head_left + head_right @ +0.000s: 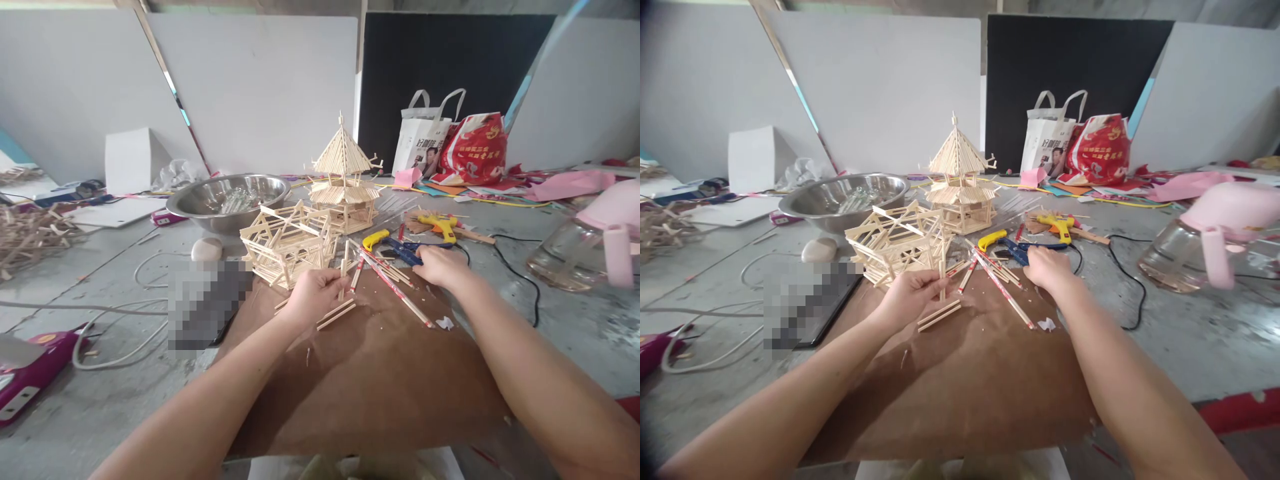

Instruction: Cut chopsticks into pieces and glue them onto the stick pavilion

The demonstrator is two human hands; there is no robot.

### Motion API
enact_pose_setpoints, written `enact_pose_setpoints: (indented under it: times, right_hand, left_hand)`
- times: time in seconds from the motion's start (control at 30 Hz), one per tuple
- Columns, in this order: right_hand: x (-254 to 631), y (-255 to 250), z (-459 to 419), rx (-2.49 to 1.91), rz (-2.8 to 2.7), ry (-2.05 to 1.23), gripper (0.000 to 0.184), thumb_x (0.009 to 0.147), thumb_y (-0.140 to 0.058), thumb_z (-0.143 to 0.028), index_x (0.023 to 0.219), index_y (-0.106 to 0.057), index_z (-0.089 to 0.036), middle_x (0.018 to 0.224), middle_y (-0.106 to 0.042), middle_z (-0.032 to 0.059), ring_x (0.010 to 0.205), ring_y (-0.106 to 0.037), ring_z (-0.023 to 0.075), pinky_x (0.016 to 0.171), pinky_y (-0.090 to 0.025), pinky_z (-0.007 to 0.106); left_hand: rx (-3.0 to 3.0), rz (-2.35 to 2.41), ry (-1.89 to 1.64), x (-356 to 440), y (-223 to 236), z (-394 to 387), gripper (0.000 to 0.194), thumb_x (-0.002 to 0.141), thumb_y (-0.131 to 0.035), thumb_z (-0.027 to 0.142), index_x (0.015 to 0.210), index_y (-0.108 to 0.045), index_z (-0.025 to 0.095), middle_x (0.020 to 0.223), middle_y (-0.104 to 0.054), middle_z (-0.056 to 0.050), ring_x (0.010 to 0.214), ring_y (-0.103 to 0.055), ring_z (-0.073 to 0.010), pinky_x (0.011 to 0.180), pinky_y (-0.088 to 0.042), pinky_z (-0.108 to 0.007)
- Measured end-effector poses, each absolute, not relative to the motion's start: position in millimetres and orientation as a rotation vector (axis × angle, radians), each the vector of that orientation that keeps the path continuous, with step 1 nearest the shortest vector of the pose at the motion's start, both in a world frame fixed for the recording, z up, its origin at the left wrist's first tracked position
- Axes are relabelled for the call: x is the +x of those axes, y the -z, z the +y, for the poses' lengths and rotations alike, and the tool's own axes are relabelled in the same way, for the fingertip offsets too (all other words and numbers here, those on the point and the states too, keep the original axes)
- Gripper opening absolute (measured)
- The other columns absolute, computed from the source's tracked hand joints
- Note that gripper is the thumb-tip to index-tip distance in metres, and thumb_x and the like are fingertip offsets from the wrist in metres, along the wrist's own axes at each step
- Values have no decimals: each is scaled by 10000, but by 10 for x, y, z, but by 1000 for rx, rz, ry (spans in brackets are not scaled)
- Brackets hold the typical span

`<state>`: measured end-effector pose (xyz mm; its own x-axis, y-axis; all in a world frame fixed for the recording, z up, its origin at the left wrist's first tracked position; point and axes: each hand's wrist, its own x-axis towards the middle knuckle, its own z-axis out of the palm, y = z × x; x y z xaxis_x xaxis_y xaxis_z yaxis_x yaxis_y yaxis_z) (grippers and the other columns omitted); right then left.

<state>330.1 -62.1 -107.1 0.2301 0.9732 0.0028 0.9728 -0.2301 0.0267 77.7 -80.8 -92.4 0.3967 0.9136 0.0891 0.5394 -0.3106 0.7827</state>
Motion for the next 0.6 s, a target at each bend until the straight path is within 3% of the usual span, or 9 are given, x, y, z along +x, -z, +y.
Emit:
enact_pose_setpoints:
  times: [0.3, 0.5, 0.6]
  right_hand:
    - [3298, 1119, -556, 2594, 1889, 46, 336, 628, -468, -286, 923, -564, -156, 881, -614, 131, 777, -579, 261, 557, -388, 309]
    - [3286, 884, -693, 2997, 2116, -187, 268, 655, -477, -322, 860, -555, -169, 763, -609, 98, 729, -562, 229, 580, -382, 294]
    - [3204, 761, -809, 3062, 2521, 95, 237, 664, -499, -364, 797, -544, -172, 640, -575, 46, 591, -528, 165, 526, -368, 260]
  left_hand:
    - [2018, 1201, -836, 776, 923, -836, 319, 724, -414, 386, 577, -538, 131, 497, -378, 40, 515, -354, -62, 473, -298, -160]
    - [1993, 1088, -878, 762, 945, -817, 297, 714, -455, 380, 585, -549, 130, 574, -496, 17, 608, -474, -98, 565, -382, -182]
    - [1999, 990, -890, 766, 917, -827, 293, 735, -442, 362, 604, -571, 134, 706, -572, -14, 739, -527, -130, 665, -405, -205]
